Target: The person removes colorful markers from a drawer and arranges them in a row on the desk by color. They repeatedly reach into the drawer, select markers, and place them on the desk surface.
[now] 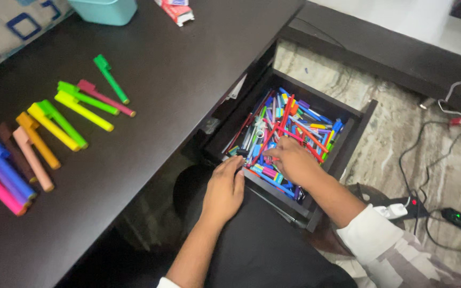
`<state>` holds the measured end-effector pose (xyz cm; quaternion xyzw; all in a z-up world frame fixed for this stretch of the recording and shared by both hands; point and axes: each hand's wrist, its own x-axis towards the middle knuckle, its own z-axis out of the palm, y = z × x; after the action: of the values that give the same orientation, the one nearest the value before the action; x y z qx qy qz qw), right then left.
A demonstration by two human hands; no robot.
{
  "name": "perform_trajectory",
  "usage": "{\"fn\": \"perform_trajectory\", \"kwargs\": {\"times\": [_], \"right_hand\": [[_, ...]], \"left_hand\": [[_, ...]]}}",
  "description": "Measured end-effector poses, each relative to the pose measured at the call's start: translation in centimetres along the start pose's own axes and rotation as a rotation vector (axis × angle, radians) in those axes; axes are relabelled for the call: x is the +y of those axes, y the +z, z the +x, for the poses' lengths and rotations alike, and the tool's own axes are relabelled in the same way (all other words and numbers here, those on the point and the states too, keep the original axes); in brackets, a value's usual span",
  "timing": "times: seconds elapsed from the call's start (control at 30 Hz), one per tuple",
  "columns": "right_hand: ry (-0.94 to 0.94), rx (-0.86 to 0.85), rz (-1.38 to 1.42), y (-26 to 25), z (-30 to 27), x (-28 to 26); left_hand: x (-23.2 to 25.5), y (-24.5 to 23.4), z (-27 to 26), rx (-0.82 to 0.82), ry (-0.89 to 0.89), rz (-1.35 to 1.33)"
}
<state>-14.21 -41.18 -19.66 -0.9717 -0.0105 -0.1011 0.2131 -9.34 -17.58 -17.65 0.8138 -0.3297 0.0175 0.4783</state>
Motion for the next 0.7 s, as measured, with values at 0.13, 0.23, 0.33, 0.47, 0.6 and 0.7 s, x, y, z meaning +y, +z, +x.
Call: {"fn": "perform_trajectory", "kwargs": {"times": [0.13,0.23,0.33,0.47,0.6,0.7], "right_hand": [[0.038,0.014,0.017,-0.4,0.3,-0.3],[0.042,0.048,-0.006,-0.7,0.1,-0.8],[0.047,0.045,0.025,-0.8,0.2,-1.3],[-0.029,-0.013,-0.036,-0.4,0.0,-1.5],[0.025,-0.049,-0.1,-0.4,0.0,-1.6],[0.114,-0.052,-0.122,-0.7,0.1,-1.9]], "left_hand": [[0.4,-0.2,0.0,0.008,-0.022,0.003],[0.6,-0.4,-0.3,0.04,0.074,0.06],[0.6,-0.4,-0.1,0.041,0.069,0.068],[0.2,-0.4,0.0,0.026,0.049,0.053],[0.2,-0.3,0.1,0.022,0.041,0.039],[0.2,-0.4,-0.1,0.025,0.051,0.033]]}}
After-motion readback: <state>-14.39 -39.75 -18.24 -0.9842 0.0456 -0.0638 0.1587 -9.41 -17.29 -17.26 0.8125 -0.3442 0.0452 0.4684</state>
